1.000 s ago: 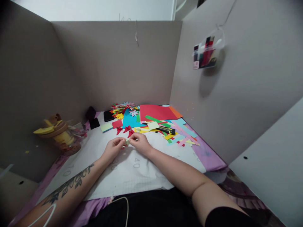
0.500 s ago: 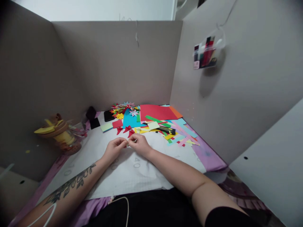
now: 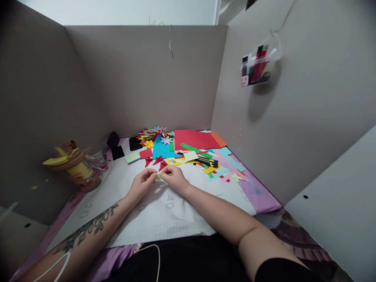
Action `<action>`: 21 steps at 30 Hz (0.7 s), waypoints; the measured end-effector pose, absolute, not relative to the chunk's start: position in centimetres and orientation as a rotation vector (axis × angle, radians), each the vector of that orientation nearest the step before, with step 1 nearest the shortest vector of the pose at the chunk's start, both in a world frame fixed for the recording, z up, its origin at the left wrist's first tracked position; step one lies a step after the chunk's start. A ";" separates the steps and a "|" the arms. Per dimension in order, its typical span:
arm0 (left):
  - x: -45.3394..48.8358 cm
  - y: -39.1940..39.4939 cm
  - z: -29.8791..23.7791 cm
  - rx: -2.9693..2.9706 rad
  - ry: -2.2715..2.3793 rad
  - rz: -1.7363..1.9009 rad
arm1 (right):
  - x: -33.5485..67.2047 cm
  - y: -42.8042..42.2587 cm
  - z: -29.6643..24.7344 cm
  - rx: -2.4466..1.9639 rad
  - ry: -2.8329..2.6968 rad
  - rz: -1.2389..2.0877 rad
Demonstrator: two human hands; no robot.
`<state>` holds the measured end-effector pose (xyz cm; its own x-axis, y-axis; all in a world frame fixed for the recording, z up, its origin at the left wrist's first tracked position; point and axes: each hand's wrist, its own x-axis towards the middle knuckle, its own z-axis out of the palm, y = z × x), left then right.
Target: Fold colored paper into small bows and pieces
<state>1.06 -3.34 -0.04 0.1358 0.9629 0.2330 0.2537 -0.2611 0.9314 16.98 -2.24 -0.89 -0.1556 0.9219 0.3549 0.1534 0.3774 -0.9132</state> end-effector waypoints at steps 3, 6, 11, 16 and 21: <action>1.3 -3.6 -0.2 1.743 1.206 1.149 | 16.7 -2.5 -0.9 -0.995 -1.634 0.890; 1.3 -3.6 -0.1 1.760 1.231 1.151 | 16.6 -2.6 -0.9 -1.018 -1.647 0.885; 0.9 -3.5 0.2 1.688 1.227 1.200 | 16.9 -2.5 -0.9 -0.975 -1.604 0.943; 0.5 -3.0 0.2 1.584 1.241 1.225 | 17.5 -2.0 -1.1 -0.953 -1.521 1.039; 0.1 -2.4 -0.4 1.464 1.255 1.247 | 17.9 -1.4 -1.3 -1.005 -1.443 1.033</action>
<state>0.12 -2.36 -0.42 0.0130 0.9859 0.1670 0.1735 -0.1667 0.9706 17.88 -1.43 -1.32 -0.0994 0.9581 0.2687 0.0543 0.2748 -0.9600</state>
